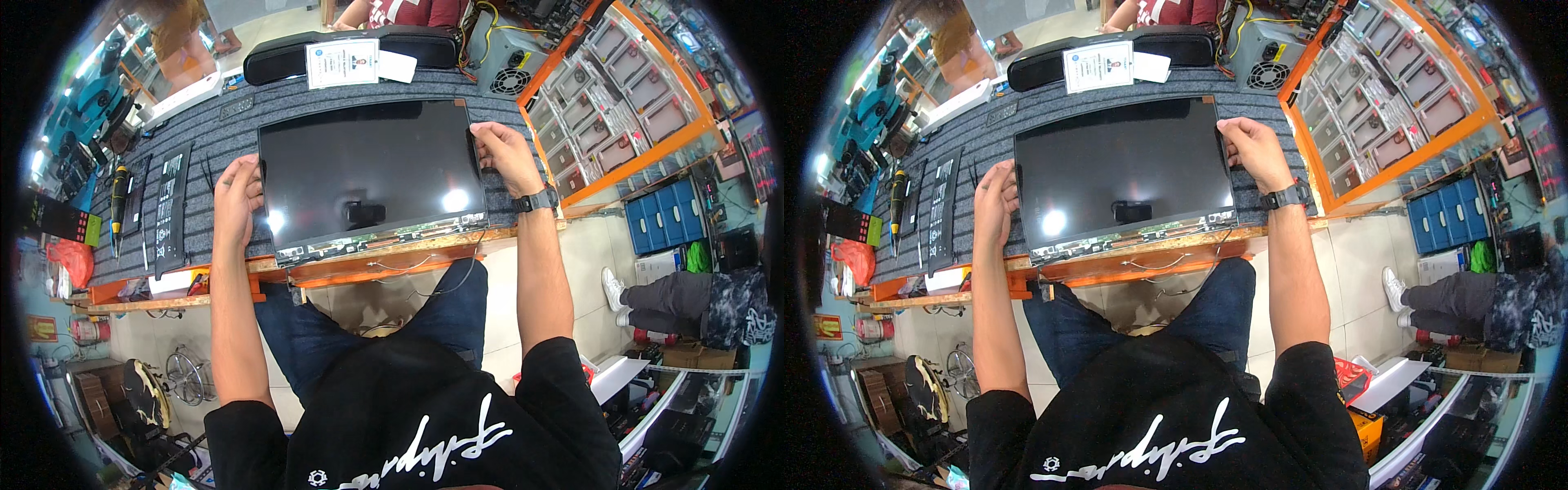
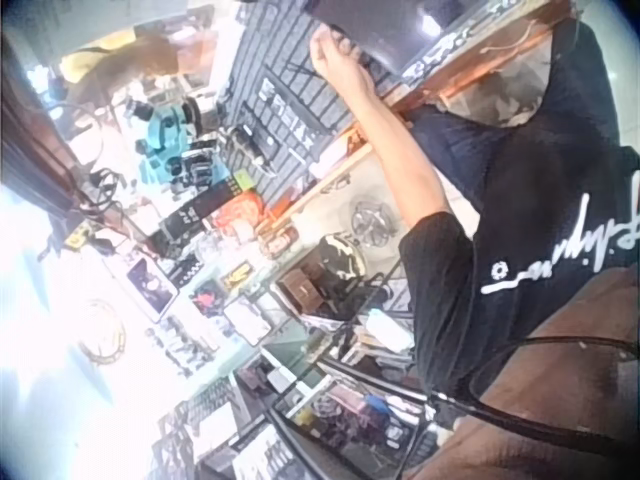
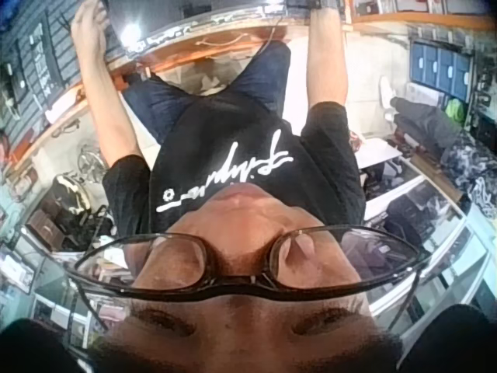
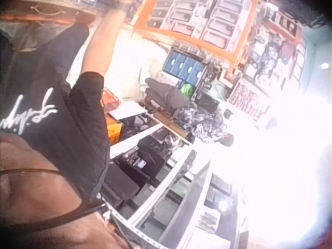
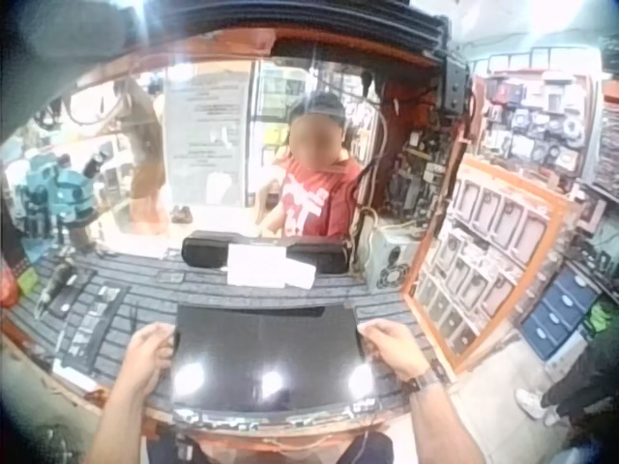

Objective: The person is repairing a tablet by removing the screen, adjusting internal components, and reattaching the screen. They use a screwdriver to secure the screen and handle the tablet carefully throughout the process.

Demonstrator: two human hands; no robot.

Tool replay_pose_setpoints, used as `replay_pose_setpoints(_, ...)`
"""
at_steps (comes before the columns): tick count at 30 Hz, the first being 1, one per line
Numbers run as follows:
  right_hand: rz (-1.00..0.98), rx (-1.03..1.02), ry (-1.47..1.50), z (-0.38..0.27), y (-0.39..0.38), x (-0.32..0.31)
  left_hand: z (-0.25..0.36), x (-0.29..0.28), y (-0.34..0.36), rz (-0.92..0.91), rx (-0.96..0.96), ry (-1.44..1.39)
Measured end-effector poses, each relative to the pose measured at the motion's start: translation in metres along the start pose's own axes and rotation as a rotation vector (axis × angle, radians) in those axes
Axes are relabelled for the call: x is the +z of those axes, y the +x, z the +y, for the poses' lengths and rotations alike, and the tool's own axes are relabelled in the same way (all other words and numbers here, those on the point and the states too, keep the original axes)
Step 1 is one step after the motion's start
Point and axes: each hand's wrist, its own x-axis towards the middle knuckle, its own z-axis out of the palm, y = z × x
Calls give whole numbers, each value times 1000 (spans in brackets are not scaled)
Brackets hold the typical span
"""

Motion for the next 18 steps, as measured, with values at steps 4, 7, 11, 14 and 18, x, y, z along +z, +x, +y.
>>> replay_pose_setpoints(4,44,-24,-36,7,5,3,-5,-1,13,-22,33,88)
replay_pose_setpoints(7,60,-52,-75,10,5,4,-8,-4,17,-1,39,152)
replay_pose_setpoints(11,84,-76,-101,9,2,8,-9,-4,14,6,63,192)
replay_pose_setpoints(14,66,-39,-11,7,6,3,1,8,13,15,20,142)
replay_pose_setpoints(18,32,-53,71,-6,28,7,16,14,27,-16,-16,41)
